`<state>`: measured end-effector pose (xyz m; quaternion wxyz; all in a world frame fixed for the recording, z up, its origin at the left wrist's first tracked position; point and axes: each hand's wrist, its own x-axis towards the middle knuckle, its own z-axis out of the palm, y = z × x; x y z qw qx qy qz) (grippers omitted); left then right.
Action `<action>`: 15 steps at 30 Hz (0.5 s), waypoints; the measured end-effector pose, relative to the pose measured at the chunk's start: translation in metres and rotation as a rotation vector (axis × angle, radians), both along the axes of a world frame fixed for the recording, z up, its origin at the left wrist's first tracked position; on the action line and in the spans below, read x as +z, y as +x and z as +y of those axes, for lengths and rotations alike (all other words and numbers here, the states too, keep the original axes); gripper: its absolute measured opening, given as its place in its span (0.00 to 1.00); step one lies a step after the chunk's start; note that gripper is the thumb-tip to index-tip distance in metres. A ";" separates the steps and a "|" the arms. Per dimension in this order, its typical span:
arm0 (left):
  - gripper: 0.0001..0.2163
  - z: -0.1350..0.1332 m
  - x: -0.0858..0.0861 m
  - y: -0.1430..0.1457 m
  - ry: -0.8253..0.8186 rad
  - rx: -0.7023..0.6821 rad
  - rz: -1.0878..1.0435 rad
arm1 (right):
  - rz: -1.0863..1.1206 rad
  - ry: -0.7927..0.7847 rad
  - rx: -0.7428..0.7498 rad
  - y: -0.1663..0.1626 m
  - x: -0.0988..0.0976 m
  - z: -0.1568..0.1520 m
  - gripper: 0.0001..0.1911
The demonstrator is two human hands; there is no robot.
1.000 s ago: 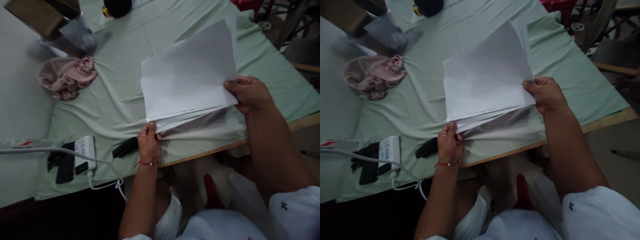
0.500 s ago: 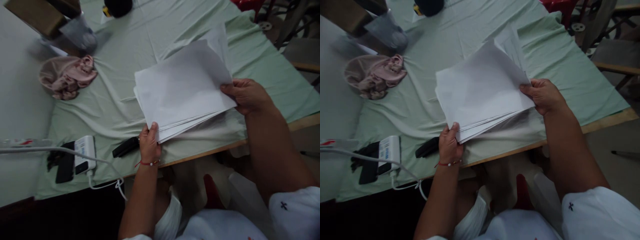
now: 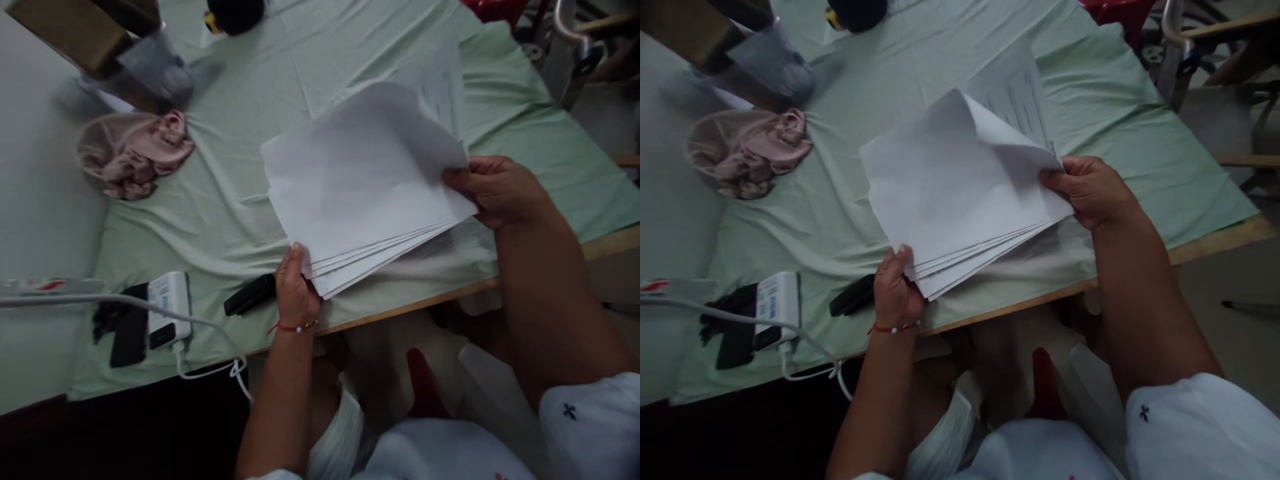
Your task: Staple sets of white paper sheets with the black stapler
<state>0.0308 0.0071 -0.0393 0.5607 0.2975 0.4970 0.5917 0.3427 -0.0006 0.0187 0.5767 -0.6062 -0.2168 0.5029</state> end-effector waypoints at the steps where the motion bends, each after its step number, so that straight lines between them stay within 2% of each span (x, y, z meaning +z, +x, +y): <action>1: 0.17 0.000 0.000 -0.001 -0.003 -0.008 0.005 | -0.003 0.002 0.008 0.000 0.000 0.000 0.09; 5: 0.17 0.000 0.001 0.001 0.000 0.038 -0.013 | -0.008 -0.010 0.025 0.000 0.000 -0.001 0.07; 10: 0.16 -0.001 0.001 0.003 -0.018 0.090 -0.033 | -0.017 -0.028 0.044 0.000 0.000 -0.002 0.09; 15: 0.18 0.001 0.004 -0.005 -0.032 -0.028 -0.013 | -0.035 0.009 0.031 0.001 0.002 -0.004 0.12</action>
